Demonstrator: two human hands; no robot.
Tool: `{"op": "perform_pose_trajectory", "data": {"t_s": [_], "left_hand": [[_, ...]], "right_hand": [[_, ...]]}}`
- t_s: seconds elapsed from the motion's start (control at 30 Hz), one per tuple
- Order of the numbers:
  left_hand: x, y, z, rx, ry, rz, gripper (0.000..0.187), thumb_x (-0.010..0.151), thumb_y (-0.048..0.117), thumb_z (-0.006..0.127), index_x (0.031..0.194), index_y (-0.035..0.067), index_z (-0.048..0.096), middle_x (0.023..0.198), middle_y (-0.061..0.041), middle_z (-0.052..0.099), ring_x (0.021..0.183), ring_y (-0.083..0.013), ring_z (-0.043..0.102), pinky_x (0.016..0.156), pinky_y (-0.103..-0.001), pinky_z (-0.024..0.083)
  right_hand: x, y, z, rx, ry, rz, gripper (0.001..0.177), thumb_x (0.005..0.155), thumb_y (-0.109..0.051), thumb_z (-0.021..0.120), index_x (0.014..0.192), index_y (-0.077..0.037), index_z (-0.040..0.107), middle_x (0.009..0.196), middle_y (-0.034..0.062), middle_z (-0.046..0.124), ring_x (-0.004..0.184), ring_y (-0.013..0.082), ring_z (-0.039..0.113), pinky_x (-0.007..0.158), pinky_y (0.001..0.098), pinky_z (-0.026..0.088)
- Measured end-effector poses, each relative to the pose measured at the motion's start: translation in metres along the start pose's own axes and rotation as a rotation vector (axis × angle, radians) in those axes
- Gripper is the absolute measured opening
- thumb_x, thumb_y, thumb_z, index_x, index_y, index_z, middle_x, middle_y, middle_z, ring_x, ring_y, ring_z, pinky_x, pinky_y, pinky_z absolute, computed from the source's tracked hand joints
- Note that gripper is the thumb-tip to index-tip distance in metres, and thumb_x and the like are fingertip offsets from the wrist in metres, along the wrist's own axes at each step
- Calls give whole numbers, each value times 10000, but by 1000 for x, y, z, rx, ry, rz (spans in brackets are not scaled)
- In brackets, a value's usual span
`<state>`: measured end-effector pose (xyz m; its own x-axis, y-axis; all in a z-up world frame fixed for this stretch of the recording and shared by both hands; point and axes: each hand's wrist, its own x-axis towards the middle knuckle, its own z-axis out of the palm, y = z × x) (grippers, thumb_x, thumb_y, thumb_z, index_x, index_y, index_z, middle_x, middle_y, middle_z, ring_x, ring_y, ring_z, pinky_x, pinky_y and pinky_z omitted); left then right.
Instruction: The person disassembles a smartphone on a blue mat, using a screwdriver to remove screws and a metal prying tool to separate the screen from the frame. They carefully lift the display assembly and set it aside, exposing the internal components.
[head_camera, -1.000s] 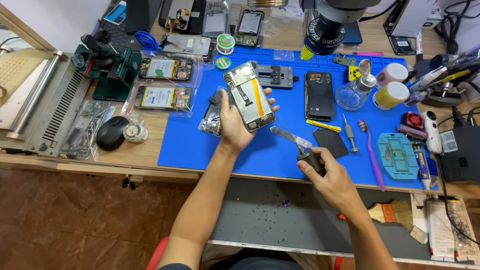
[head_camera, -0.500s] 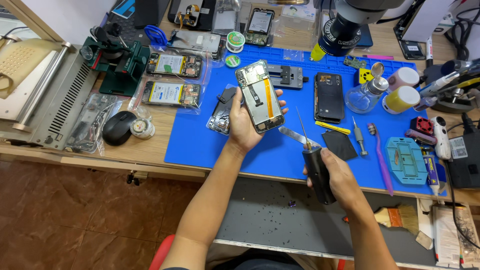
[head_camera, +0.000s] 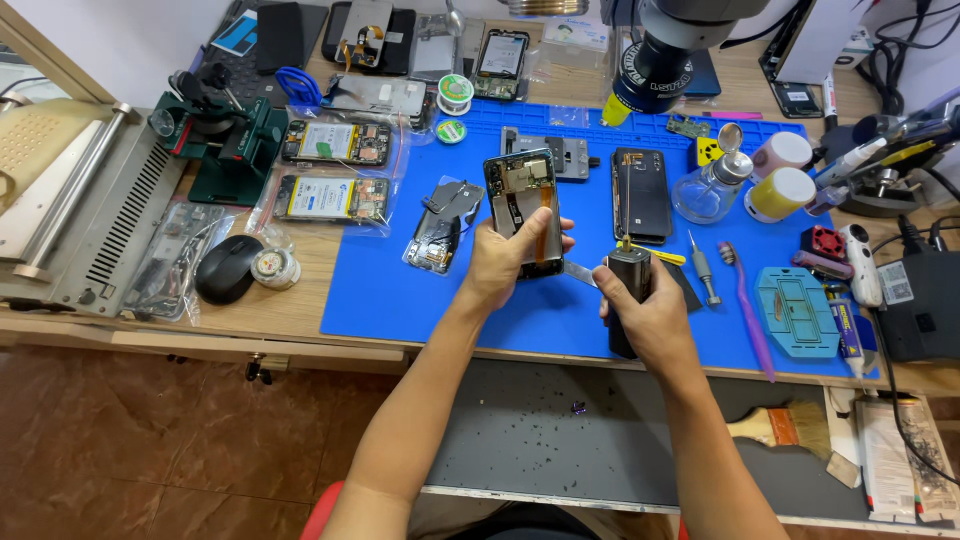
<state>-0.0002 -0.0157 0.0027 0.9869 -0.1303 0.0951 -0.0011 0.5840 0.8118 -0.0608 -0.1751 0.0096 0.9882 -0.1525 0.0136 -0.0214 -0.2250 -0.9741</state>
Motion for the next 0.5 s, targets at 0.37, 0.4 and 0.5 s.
{"op": "perform_pose_trajectory", "data": {"t_s": [0.37, 0.4, 0.5], "left_hand": [[11, -20, -15, 50, 0, 83, 244, 795, 36, 661, 1014, -29, 578, 975, -192, 650, 827, -239, 665, 734, -376, 567], [12, -12, -12, -46, 87, 23, 247, 829, 106, 663, 988, -55, 564, 908, -211, 660, 740, -255, 683, 665, -392, 588], [15, -26, -22, 176, -38, 127, 258, 799, -18, 623, 1052, -17, 571, 1045, -190, 626, 921, -255, 642, 829, -408, 535]], "right_hand": [[-20, -7, -19, -169, -10, 138, 364, 957, -411, 442, 920, -94, 619, 668, 111, 618, 615, 197, 590, 567, 316, 479], [-21, -6, -20, -139, -8, 166, 403, 982, -400, 371, 970, -78, 613, 769, 139, 639, 677, 218, 617, 598, 344, 496], [-24, -6, -18, -79, -79, 137, 381, 938, -305, 477, 1158, 2, 522, 804, 160, 581, 714, 234, 613, 671, 367, 534]]}}
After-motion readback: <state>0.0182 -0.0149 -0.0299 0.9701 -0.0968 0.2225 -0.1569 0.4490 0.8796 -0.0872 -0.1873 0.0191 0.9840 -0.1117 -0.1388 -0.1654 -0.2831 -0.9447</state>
